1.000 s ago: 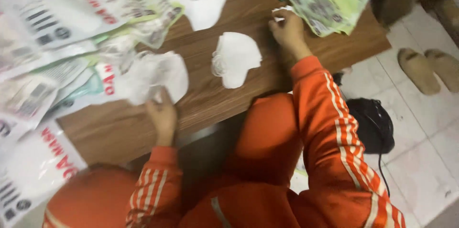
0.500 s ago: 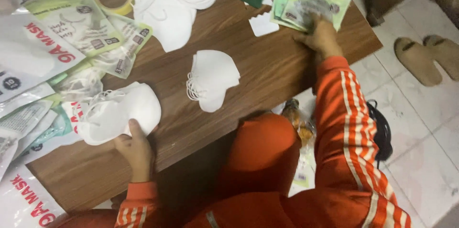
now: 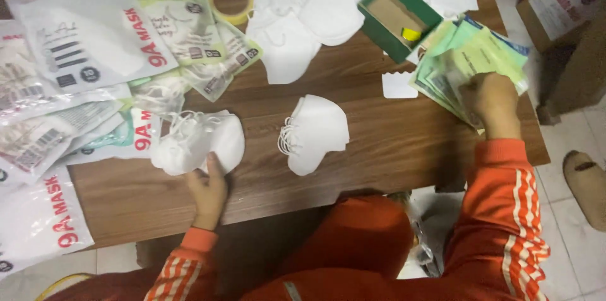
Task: Picking up individual face masks from a pile, inspecting them, and stacking them neatly on a wooden surface for packaging.
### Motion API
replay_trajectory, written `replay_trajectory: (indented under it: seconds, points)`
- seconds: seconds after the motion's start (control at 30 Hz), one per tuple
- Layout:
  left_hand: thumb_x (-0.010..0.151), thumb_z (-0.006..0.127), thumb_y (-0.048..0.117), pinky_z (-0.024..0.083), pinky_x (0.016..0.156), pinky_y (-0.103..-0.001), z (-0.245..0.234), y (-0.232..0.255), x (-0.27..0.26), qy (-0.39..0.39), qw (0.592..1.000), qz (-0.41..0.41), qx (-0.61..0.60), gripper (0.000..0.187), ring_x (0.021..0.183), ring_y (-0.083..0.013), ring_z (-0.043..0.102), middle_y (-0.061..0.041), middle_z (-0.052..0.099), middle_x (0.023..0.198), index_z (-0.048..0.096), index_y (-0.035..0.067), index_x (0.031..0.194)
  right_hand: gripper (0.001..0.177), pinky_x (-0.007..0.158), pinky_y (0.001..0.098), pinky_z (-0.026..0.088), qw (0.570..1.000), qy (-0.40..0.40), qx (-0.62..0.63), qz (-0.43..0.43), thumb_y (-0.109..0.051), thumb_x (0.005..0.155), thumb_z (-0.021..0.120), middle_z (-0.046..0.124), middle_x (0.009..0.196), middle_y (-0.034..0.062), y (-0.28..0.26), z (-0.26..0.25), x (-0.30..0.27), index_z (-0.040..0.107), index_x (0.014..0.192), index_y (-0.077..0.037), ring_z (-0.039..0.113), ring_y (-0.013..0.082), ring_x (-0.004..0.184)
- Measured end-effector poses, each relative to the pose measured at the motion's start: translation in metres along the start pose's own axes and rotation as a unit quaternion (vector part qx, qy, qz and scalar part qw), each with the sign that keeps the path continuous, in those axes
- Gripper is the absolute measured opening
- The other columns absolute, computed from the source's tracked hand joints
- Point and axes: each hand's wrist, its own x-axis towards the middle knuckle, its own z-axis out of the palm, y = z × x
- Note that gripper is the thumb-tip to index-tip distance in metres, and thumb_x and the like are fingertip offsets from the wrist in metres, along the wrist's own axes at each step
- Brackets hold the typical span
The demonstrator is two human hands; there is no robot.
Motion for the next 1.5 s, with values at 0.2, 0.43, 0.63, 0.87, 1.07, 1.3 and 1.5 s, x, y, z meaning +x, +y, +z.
replay_trajectory:
  seconds: [0.2,0.43,0.63,0.87,1.07,1.3,1.5]
  points:
    - [0.099,0.064,0.010,0.052,0.068,-0.034,0.005,-0.017,-0.001,0.034,0.999,0.021,0.014,0.021,0.075,-0.0243,0.064,-0.019,0.071,0.090,0.067,-0.011,0.102,0.017,0.053,0.0341,0.038,0.942,0.152,0.291,-0.072,-0.006,0.101,0.070,0.052,0.068,0.0095,-0.036,-0.012,-0.032,0.064,0.089,0.005,0.041,0.0208,0.057]
    - [0.100,0.070,0.033,0.042,0.106,-0.049,-0.021,0.021,0.018,0.079,0.969,-0.207,-0.106,0.042,0.115,-0.0284,0.060,-0.018,0.064,0.114,0.059,-0.001,0.123,0.034,0.080,0.0434,0.053,0.841,-0.045,0.535,-0.059,-0.008,0.088,0.071,0.068,0.096,0.0201,-0.256,-0.047,-0.152,0.067,0.122,0.000,0.065,0.0276,0.089]
    - [0.099,0.072,0.031,0.048,0.096,-0.036,-0.108,0.123,0.048,0.105,0.969,-0.150,-0.168,0.033,0.101,-0.0150,0.061,-0.008,0.067,0.103,0.061,0.004,0.113,0.033,0.073,0.0482,0.058,0.729,-0.219,0.647,-0.033,-0.020,0.085,0.080,0.070,0.096,0.0190,-0.422,0.084,-0.222,0.073,0.113,-0.004,0.070,0.0286,0.086]
    - [0.101,0.065,0.032,0.040,0.114,-0.051,-0.154,0.080,0.048,-0.058,0.961,-0.173,-0.206,0.054,0.133,-0.0274,0.052,-0.018,0.059,0.136,0.046,0.002,0.142,0.053,0.082,0.0444,0.059,0.571,-0.391,0.699,-0.179,-0.046,0.093,0.072,0.072,0.109,0.0150,-0.466,0.043,-0.236,0.065,0.127,-0.007,0.072,0.0271,0.094]
    - [0.097,0.065,0.036,0.035,0.113,-0.062,-0.140,0.083,0.059,-0.194,0.918,-0.254,-0.235,0.068,0.137,-0.0420,0.045,-0.028,0.052,0.141,0.041,-0.003,0.147,0.045,0.097,0.0430,0.054,0.510,-0.377,0.674,-0.377,-0.034,0.096,0.061,0.072,0.113,0.0133,-0.428,-0.023,-0.236,0.060,0.130,-0.004,0.067,0.0216,0.106]
    - [0.095,0.071,0.051,0.053,0.084,-0.054,-0.068,-0.008,0.023,-0.301,0.919,-0.226,-0.116,0.058,0.102,-0.0376,0.069,-0.023,0.070,0.104,0.064,0.001,0.122,0.074,0.103,0.0500,0.050,0.596,-0.265,0.758,-0.005,-0.015,0.082,0.088,0.062,0.128,0.0178,-0.420,0.007,-0.234,0.048,0.143,0.001,0.060,0.0306,0.117]
    - [0.097,0.068,0.029,0.026,0.117,-0.064,-0.034,0.053,0.045,-0.239,0.969,0.024,0.057,0.057,0.142,-0.0569,0.034,-0.035,0.041,0.145,0.051,-0.005,0.139,0.037,0.074,0.0378,0.059,0.767,-0.130,0.626,0.045,-0.023,0.087,0.085,0.071,0.091,0.0057,-0.339,0.017,-0.155,0.068,0.117,-0.010,0.070,0.0187,0.080]
